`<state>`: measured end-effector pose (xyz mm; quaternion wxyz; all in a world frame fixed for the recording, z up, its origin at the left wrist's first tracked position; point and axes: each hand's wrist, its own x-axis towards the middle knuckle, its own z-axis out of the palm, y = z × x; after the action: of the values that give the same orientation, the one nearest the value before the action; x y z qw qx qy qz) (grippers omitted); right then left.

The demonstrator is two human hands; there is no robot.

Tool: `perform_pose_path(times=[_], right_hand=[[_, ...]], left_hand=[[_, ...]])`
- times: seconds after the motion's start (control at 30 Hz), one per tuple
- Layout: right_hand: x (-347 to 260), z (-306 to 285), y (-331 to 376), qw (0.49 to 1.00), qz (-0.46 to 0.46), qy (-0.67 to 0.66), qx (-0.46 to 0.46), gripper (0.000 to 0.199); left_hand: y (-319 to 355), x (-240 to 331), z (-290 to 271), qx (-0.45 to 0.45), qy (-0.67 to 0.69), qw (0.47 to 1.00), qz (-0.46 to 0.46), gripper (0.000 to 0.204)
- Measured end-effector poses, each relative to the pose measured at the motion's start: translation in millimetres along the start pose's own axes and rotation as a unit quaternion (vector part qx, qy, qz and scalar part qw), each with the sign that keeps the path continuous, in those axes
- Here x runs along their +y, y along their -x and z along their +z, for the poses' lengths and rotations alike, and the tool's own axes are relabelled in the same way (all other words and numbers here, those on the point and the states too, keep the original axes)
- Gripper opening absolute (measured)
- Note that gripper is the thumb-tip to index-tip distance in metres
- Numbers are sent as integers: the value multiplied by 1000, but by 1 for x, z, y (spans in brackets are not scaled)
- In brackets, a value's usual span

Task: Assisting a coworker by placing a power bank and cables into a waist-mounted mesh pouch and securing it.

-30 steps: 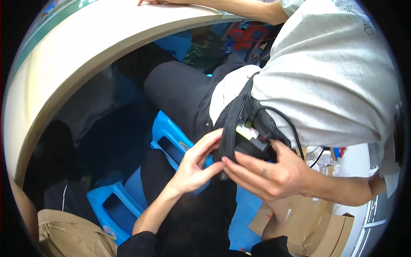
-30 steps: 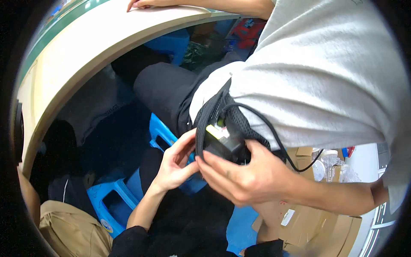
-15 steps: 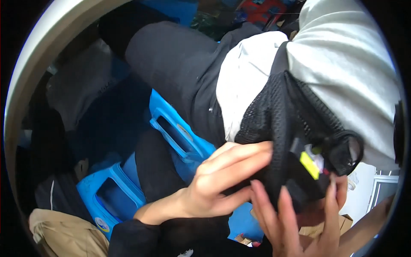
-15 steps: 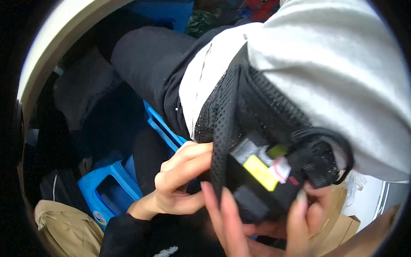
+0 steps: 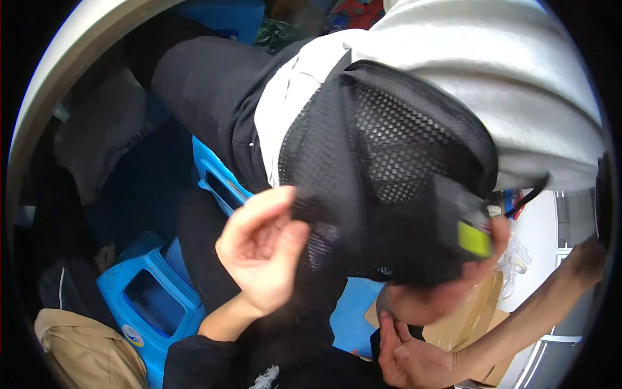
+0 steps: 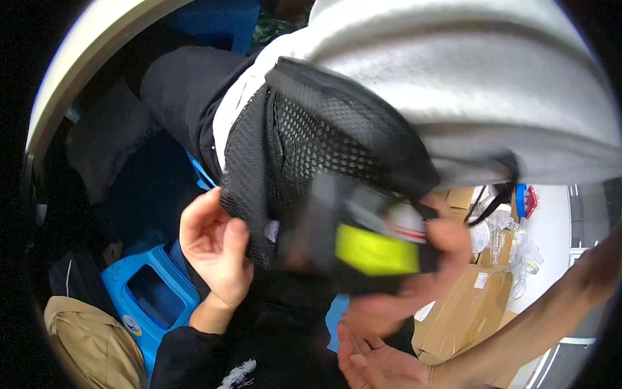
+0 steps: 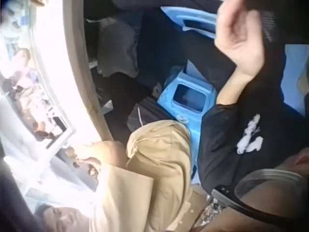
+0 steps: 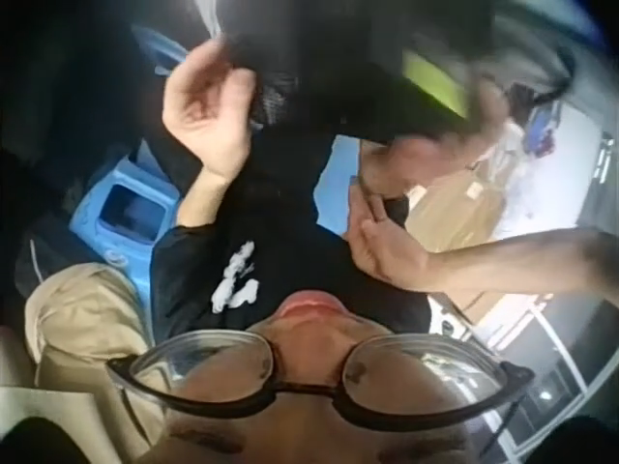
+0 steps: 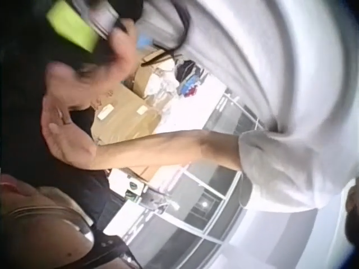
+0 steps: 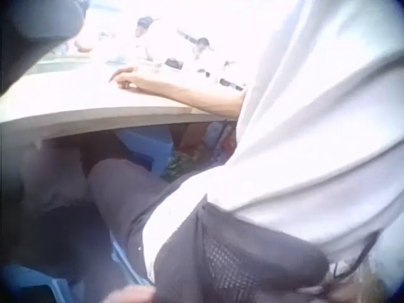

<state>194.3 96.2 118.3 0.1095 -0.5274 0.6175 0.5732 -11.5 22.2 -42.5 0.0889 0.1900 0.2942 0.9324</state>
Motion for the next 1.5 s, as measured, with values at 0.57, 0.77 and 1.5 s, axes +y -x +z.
perform_pose_path(times=[0.57,0.77,1.5], right_hand=[[70,94,-105,168,-487,355,-780,49],[54,112,-104,159,-479,319,-802,55],[69,111,-59,420,-24,367,-829,30]], left_hand=[[-8,15,-6,14,13,1000,-16,11],[-8,11,-7,-9,-66,997,-31,20],[-46,60,13,-431,-460,752,193,21]])
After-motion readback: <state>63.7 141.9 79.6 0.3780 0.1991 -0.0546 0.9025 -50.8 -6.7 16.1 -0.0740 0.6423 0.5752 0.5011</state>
